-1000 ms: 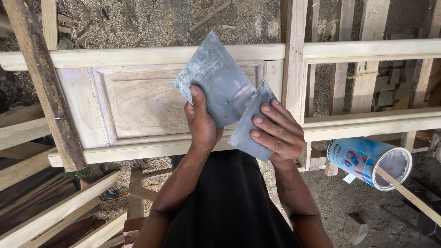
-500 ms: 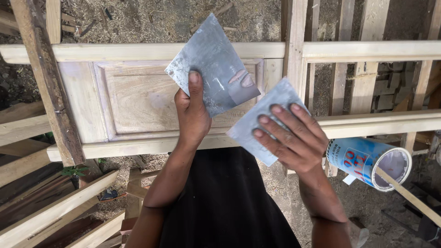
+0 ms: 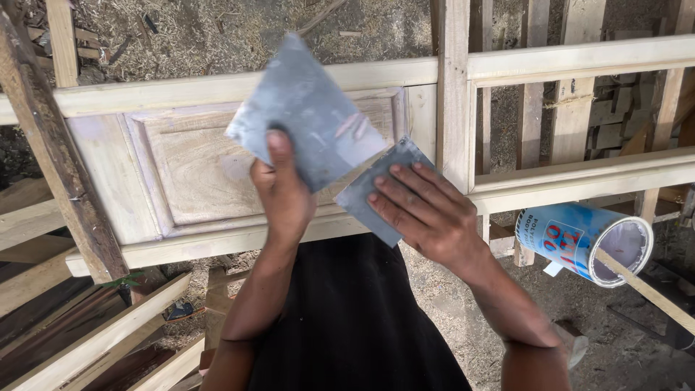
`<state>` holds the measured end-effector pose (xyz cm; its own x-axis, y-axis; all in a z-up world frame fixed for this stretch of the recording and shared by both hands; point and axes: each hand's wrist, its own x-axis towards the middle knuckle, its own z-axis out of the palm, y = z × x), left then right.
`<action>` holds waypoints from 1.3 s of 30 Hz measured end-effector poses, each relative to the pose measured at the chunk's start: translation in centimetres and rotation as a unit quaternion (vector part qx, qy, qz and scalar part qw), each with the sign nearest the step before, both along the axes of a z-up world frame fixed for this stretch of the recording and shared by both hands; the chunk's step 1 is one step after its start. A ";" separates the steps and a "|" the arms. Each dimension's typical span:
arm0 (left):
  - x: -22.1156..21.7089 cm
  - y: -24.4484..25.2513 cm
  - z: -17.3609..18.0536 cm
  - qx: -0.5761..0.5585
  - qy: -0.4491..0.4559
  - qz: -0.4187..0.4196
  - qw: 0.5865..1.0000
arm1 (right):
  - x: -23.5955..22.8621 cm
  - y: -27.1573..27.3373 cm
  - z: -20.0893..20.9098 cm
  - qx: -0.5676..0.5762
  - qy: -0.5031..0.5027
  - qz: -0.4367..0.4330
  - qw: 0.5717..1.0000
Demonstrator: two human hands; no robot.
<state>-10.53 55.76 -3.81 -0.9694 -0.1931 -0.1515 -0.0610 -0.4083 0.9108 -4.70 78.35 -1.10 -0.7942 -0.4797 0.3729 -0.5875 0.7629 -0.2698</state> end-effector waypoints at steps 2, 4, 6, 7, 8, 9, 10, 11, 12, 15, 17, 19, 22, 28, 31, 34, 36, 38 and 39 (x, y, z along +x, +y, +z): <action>-1.0 -2.2 0.1 0.036 0.032 0.074 0.996 | -1.7 0.7 -3.5 -0.011 -0.030 -0.053 0.998; -2.4 -4.8 0.1 0.050 0.050 0.097 0.993 | -3.5 1.0 -7.1 -0.024 -0.052 -0.128 0.990; -3.5 -6.3 -0.1 0.026 0.025 0.115 0.993 | -5.3 0.7 -10.2 -0.041 -0.061 -0.179 0.981; -3.7 -6.7 -0.2 0.023 0.015 0.108 0.994 | -5.9 0.5 -11.5 -0.050 -0.063 -0.206 0.975; -3.7 -7.0 -0.3 0.020 0.005 0.101 0.995 | -6.3 0.3 -12.6 -0.047 -0.064 -0.211 0.974; -3.8 -7.2 -0.5 0.018 -0.005 0.094 0.995 | -6.5 0.3 -13.5 -0.042 -0.066 -0.216 0.973; -4.1 -7.3 -0.9 0.020 -0.014 0.087 0.996 | -6.7 0.3 -14.3 -0.037 -0.067 -0.221 0.972; -4.0 -7.4 -1.3 0.019 -0.024 0.085 0.996 | -6.9 0.4 -14.9 -0.036 -0.061 -0.221 0.973; -4.1 -7.5 -1.6 0.019 -0.034 0.083 0.996 | -7.0 0.4 -15.5 -0.036 -0.054 -0.221 0.973; -4.4 -7.6 -2.9 0.006 -0.058 0.071 0.996 | -7.2 0.5 -16.6 -0.033 -0.038 -0.220 0.974; -4.6 -7.8 -3.5 0.013 -0.064 0.070 0.995 | -7.4 0.6 -17.0 -0.038 -0.038 -0.217 0.975; -4.8 -8.0 -4.2 0.019 -0.070 0.070 0.995 | -7.6 0.5 -17.2 -0.050 -0.046 -0.217 0.974; -5.0 -8.5 -5.0 0.020 -0.077 0.070 0.994 | -7.6 0.6 -16.9 -0.040 -0.091 -0.222 0.970; -4.4 -8.7 -5.2 0.000 -0.101 0.076 0.992 | -7.5 1.2 -15.6 -0.065 -0.155 -0.232 0.958; -3.9 -8.2 -5.0 0.005 -0.105 0.073 0.992 | -7.0 1.7 -14.1 -0.087 -0.166 -0.229 0.955; -3.1 -7.3 -4.6 0.017 -0.103 0.067 0.992 | -5.9 2.1 -11.7 -0.067 -0.210 -0.227 0.949; -2.8 -6.5 -4.1 0.029 -0.095 0.059 0.993 | -5.1 2.2 -9.6 -0.064 -0.221 -0.225 0.947; -2.3 -5.7 -3.8 0.033 -0.101 0.033 0.994 | -3.5 1.7 -7.4 -0.061 -0.199 -0.211 0.955; -2.1 -5.2 -3.8 0.034 -0.104 0.024 0.994 | -3.0 1.5 -6.3 -0.059 -0.166 -0.193 0.965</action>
